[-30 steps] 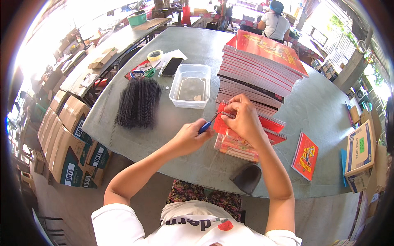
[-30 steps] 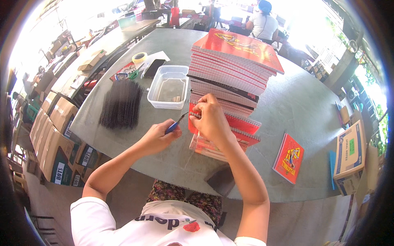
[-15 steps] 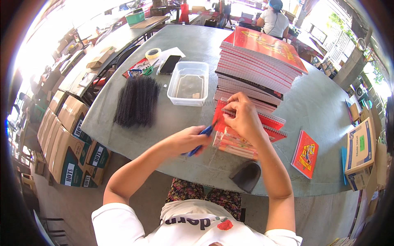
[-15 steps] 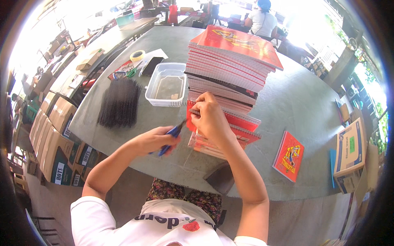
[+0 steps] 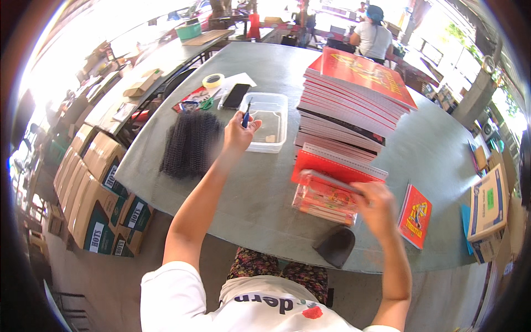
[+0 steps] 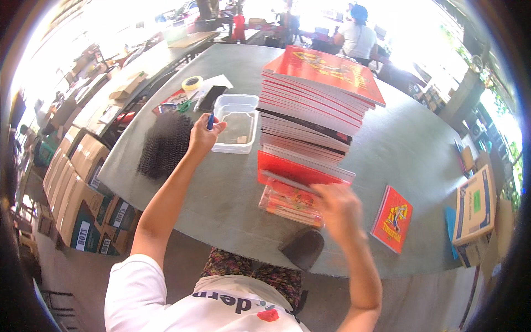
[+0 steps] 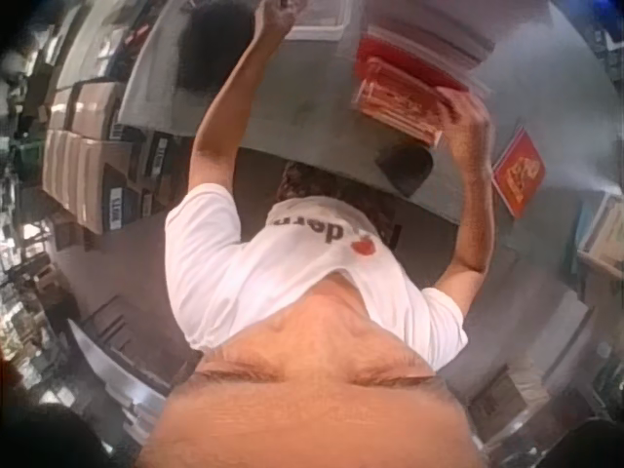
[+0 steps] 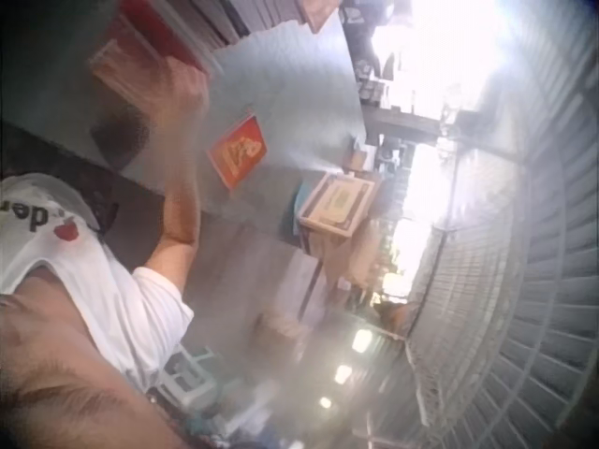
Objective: The person unrolls a bundle of wire combs, places them in a plastic container, and then manually inserts individual wire combs into the pre-punched holes of several notebooks to bind them.
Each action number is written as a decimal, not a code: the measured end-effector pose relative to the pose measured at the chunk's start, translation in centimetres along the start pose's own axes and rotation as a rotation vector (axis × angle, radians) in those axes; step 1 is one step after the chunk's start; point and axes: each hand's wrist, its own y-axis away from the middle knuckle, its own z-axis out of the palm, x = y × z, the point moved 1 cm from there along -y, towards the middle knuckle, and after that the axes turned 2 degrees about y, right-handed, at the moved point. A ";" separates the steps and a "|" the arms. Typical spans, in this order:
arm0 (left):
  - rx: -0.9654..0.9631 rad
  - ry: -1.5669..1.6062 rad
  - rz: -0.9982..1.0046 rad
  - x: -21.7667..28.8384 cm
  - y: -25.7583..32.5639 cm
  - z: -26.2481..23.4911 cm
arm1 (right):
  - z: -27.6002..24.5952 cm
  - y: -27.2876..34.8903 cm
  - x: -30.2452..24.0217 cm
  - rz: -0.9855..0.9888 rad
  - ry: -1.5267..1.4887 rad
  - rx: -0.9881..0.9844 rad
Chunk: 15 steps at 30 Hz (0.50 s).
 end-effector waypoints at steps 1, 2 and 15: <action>0.055 -0.069 0.021 -0.7 -0.1 -0.8 | -1.9 1.0 1.0 0.144 0.073 0.020; 0.081 -0.163 0.102 -1.1 0.4 -0.4 | -4.5 2.7 2.9 0.501 -0.119 0.140; 0.043 -0.466 0.502 -3.4 12.4 -4.4 | -15.8 32.2 35.1 0.877 0.658 0.024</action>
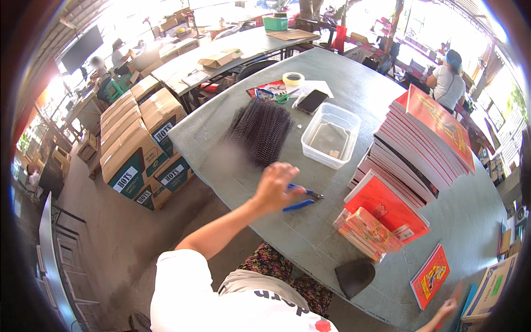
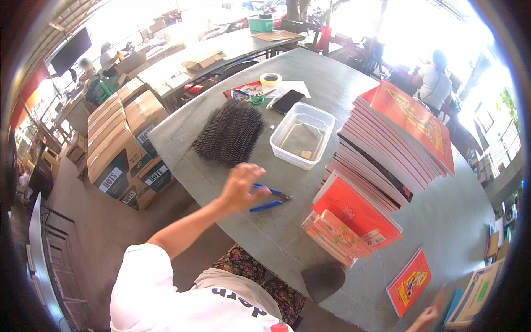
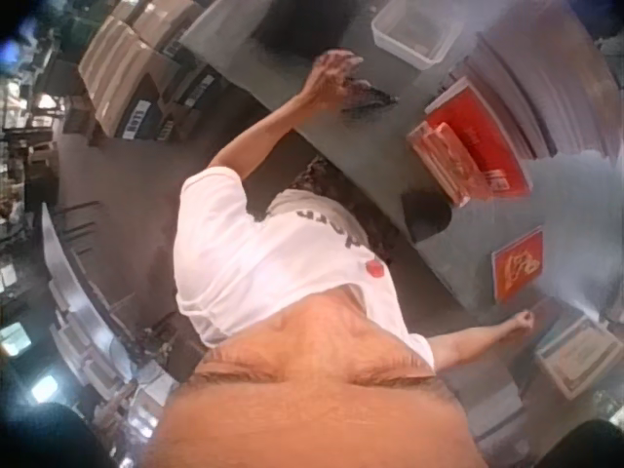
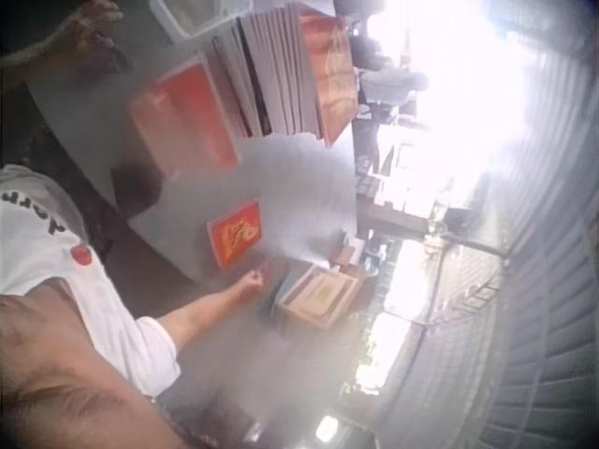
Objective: The person unrolls a bundle of wire combs, places them in a plastic container, and then manually inserts individual wire combs into the pre-punched holes of several notebooks to bind them.
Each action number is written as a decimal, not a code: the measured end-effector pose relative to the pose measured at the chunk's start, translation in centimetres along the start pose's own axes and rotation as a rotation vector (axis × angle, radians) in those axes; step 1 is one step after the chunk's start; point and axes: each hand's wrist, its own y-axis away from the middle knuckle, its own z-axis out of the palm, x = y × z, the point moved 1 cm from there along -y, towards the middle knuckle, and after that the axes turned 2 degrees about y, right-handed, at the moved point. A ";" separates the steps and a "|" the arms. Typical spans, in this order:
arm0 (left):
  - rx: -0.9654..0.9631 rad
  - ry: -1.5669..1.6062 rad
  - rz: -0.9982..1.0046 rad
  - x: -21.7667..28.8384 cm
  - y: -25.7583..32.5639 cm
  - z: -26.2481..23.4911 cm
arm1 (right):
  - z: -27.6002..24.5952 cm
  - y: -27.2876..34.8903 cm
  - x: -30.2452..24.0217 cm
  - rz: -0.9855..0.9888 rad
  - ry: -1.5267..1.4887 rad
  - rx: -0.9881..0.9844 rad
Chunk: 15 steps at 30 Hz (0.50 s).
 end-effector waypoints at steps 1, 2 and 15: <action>0.047 -0.051 -0.030 -1.8 -1.1 -2.4 | 1.3 1.8 0.5 0.061 -0.038 -0.092; 0.093 -0.093 -0.054 -4.2 -2.3 -4.8 | 1.7 3.5 0.7 0.113 -0.077 -0.123; 0.005 -0.805 -0.835 -35.1 8.4 -12.4 | -15.1 6.6 -49.0 -0.925 -0.492 0.167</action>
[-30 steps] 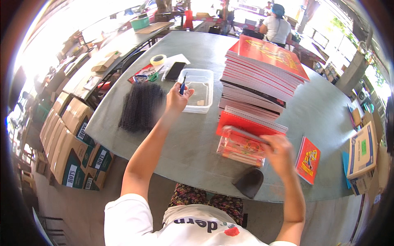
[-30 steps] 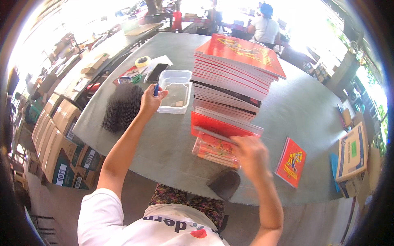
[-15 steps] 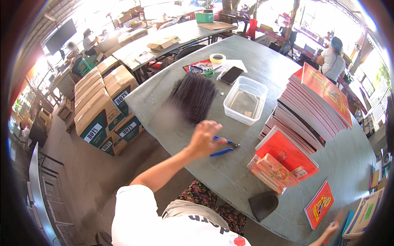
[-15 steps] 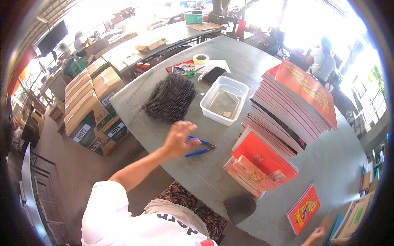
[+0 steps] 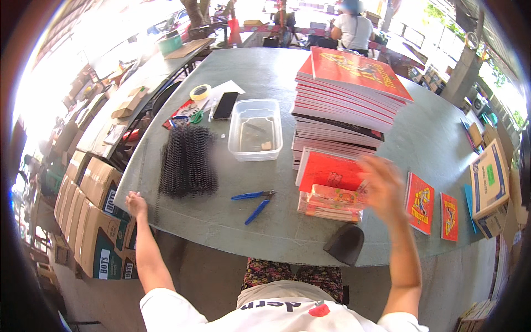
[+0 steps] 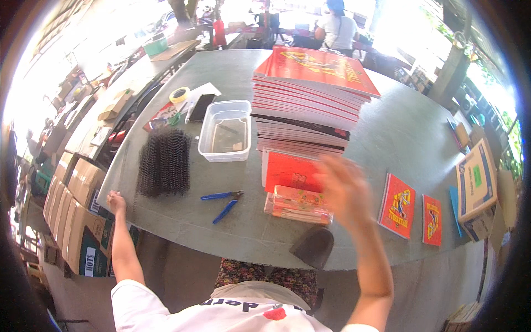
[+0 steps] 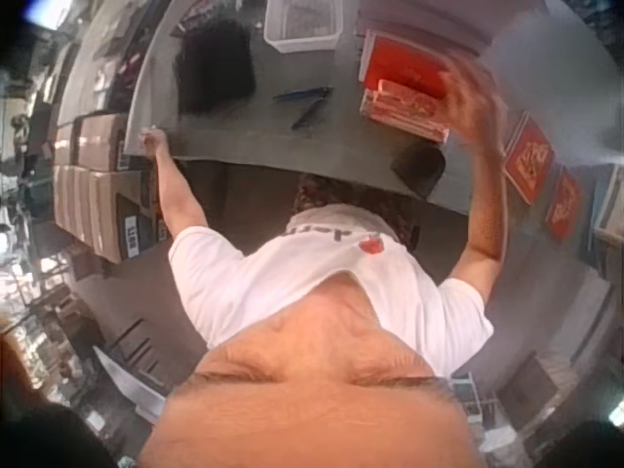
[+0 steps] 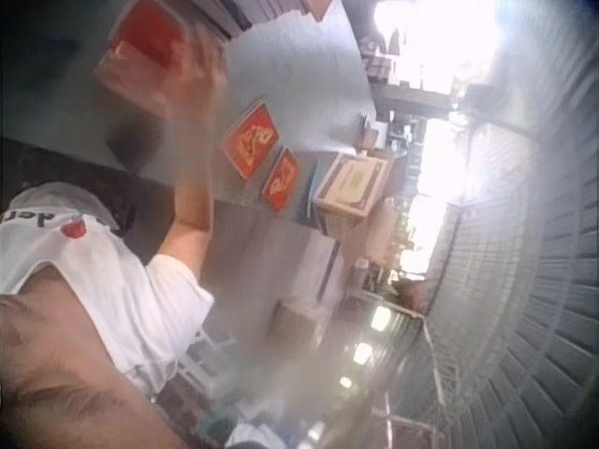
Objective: The person unrolls a bundle of wire combs, places them in a plastic container, and then manually inserts individual wire combs into the pre-punched holes of several notebooks to bind them.
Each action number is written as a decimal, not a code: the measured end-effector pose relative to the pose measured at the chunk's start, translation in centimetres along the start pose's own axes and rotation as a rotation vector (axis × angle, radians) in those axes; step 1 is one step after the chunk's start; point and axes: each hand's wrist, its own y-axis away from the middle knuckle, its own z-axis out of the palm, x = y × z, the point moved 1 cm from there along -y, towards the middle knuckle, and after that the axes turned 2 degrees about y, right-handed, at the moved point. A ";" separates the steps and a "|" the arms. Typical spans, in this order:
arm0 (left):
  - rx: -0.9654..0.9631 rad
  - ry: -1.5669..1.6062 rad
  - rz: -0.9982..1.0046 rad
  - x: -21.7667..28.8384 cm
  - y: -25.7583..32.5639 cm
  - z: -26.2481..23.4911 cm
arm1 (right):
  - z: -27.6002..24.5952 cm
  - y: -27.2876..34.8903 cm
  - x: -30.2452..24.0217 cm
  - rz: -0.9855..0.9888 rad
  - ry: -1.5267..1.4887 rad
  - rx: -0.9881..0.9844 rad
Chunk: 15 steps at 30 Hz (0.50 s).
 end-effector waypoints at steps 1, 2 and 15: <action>0.021 0.080 0.001 -1.7 -1.5 -0.2 | 1.3 -1.9 -1.7 -0.010 -0.074 0.010; 0.017 0.091 0.010 -1.4 -2.1 -0.1 | 2.8 -3.3 -2.6 0.021 -0.032 0.041; -0.024 1.087 0.367 22.5 6.8 -31.3 | 6.4 -4.1 -4.3 0.194 -0.306 -0.206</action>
